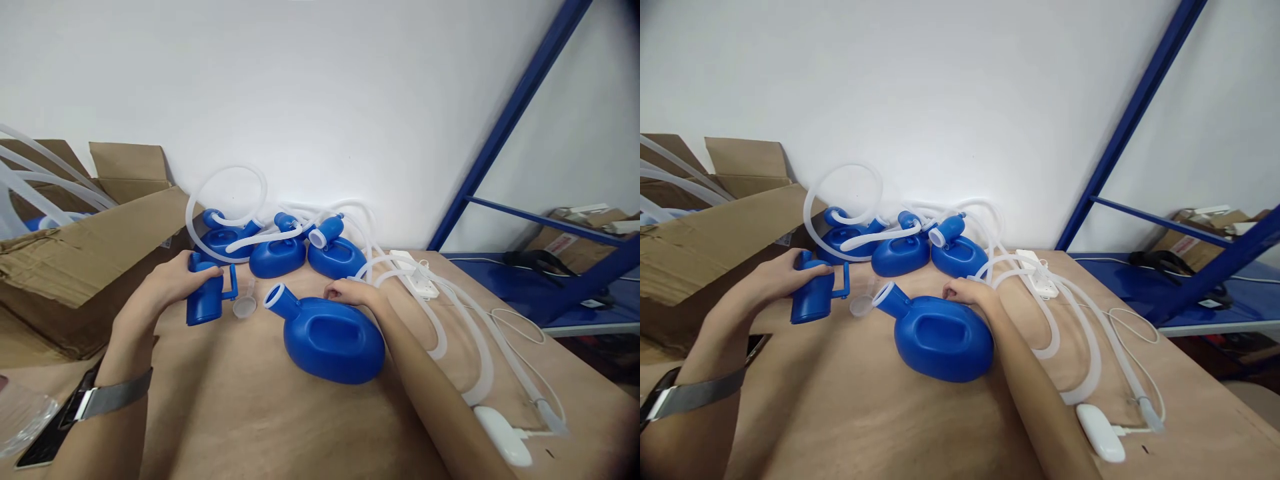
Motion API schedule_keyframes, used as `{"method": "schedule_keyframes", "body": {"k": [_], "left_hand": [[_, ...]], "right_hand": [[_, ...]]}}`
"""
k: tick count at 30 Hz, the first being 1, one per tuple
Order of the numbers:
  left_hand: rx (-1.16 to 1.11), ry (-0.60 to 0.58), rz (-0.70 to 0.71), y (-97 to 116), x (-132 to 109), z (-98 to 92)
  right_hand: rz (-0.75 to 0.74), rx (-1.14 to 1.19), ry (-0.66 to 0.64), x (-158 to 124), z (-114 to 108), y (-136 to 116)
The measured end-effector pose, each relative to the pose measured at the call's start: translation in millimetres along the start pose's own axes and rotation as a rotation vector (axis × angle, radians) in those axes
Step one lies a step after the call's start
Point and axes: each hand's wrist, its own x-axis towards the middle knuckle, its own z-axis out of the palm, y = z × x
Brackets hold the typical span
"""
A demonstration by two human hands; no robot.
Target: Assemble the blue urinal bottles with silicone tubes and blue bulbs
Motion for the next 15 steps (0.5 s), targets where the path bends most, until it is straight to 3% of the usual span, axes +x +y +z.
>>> {"method": "schedule_keyframes", "body": {"k": [3,9,12,15], "left_hand": [[0.002,0.009,0.004,14.5,-17.3,-14.2],[-0.452,0.093,0.093,32.9,-36.2,-20.1],[-0.59,0.087,0.12,36.9,-38.6,-18.3],[-0.74,0.087,0.127,41.5,-38.6,-14.9]], "right_hand": [[-0.005,-0.005,-0.02,-6.0,-3.2,3.3],[-0.01,-0.005,0.061,-2.6,-4.4,2.1],[-0.075,0.055,0.182,-9.8,-16.5,-4.6],[-0.153,0.204,0.395,-26.8,-31.6,-16.3]]}}
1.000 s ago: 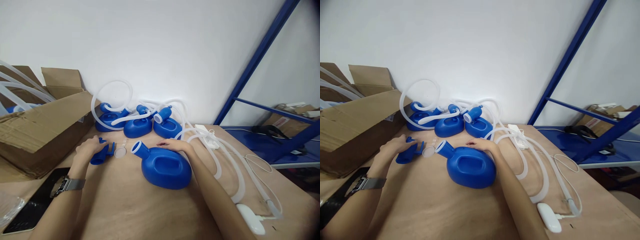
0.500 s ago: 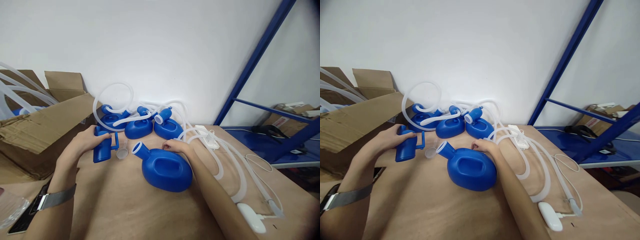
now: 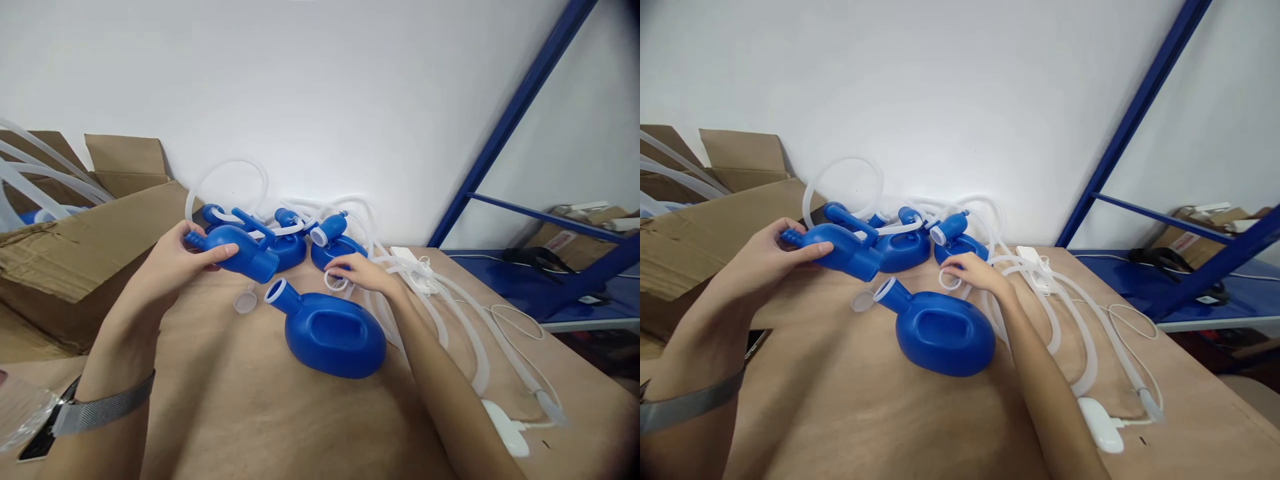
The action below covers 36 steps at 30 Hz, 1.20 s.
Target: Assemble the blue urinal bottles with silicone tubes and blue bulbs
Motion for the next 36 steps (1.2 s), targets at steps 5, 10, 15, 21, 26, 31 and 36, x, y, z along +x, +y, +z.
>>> {"method": "schedule_keyframes", "body": {"k": [5,10,15,21,26,31,36], "left_hand": [[-0.339,-0.117,-0.053,-0.5,0.4,21.9],[-0.492,-0.224,0.037,-0.8,-8.6,53.0],[-0.403,-0.226,0.173,3.5,-21.2,68.4],[-0.253,-0.151,0.258,9.8,-33.6,73.6],[-0.052,-0.138,0.473,6.4,-41.8,85.2],[0.073,-0.137,0.674,5.3,-42.3,84.5],[0.145,-0.124,0.753,13.1,-46.6,72.6]], "right_hand": [[-0.103,0.5,0.37,-10.2,-6.5,-39.9],[-0.126,0.729,0.598,-2.9,17.5,-76.7],[-0.108,1.012,0.608,2.0,35.1,-91.6],[-0.076,1.302,0.524,-8.0,29.1,-111.0],[-0.106,1.153,0.618,-12.9,35.1,-119.8],[-0.184,1.033,0.662,-19.6,37.7,-123.5],[-0.244,0.98,0.567,-29.3,28.9,-129.2]]}}
